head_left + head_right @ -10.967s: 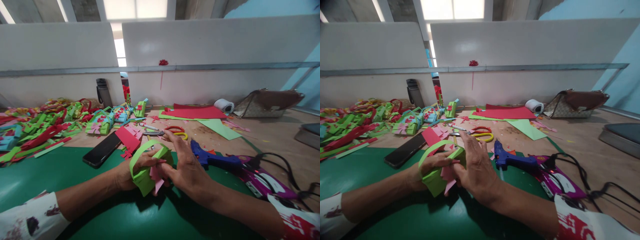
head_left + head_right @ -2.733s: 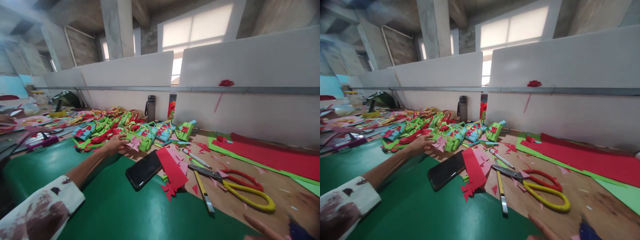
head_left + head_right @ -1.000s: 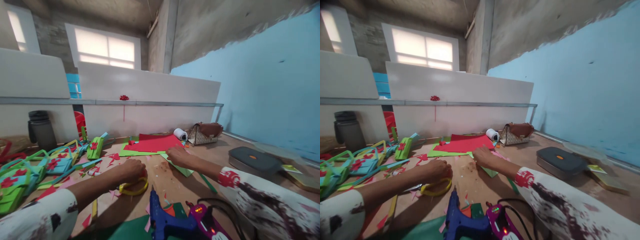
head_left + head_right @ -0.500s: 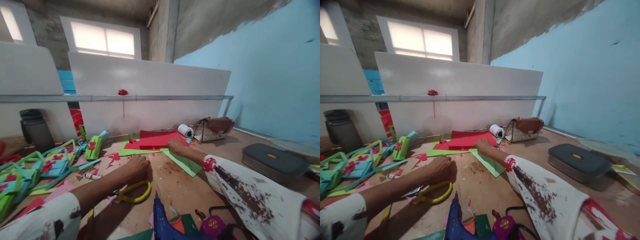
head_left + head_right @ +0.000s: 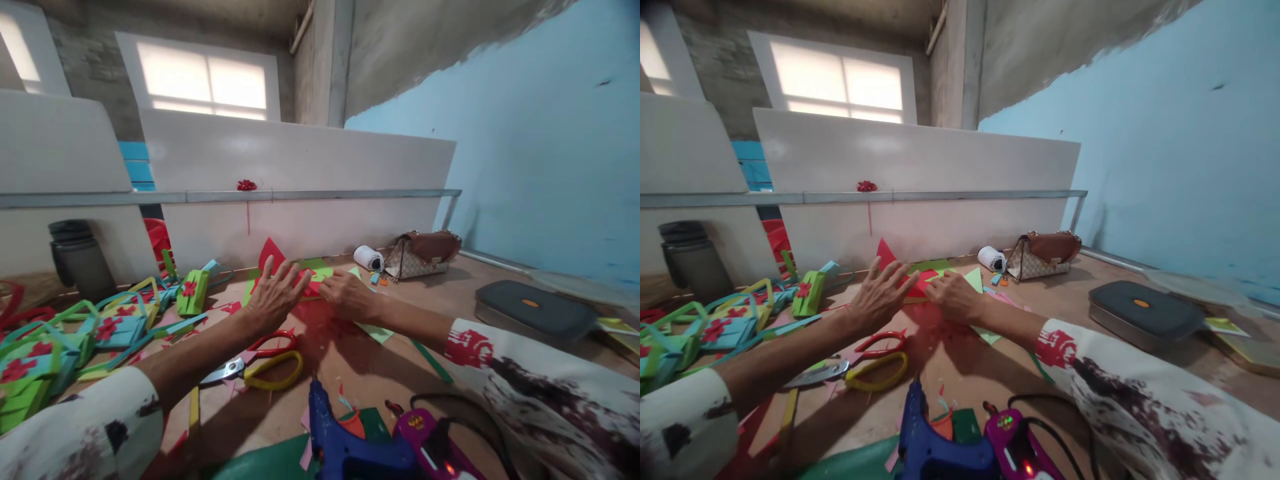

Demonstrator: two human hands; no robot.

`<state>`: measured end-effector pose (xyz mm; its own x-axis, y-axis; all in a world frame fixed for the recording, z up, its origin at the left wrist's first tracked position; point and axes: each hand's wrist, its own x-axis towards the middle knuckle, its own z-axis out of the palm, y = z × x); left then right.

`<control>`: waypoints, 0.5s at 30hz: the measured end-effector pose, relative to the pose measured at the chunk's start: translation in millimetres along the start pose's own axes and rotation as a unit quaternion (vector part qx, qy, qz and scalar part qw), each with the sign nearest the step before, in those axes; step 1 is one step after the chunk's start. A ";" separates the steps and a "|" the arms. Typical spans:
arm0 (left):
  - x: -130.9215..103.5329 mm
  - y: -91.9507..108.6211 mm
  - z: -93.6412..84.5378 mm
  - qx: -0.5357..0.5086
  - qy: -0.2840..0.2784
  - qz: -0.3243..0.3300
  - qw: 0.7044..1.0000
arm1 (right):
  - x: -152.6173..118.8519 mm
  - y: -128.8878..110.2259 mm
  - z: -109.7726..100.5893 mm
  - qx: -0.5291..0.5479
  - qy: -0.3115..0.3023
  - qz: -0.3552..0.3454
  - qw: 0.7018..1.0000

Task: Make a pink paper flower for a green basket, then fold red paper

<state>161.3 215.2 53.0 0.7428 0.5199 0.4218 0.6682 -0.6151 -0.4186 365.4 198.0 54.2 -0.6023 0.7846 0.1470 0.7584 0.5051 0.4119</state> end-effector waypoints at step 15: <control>-84.3 -45.5 -56.4 0.077 -0.021 -0.075 0.994 | -85.7 -116.6 -92.5 0.099 -0.160 0.023 0.982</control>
<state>65.9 165.9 81.8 0.6332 0.6250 0.4566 0.7678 -0.4327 -0.4726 305.5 38.6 76.7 -0.4808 0.8652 -0.1425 0.8359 0.5014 0.2233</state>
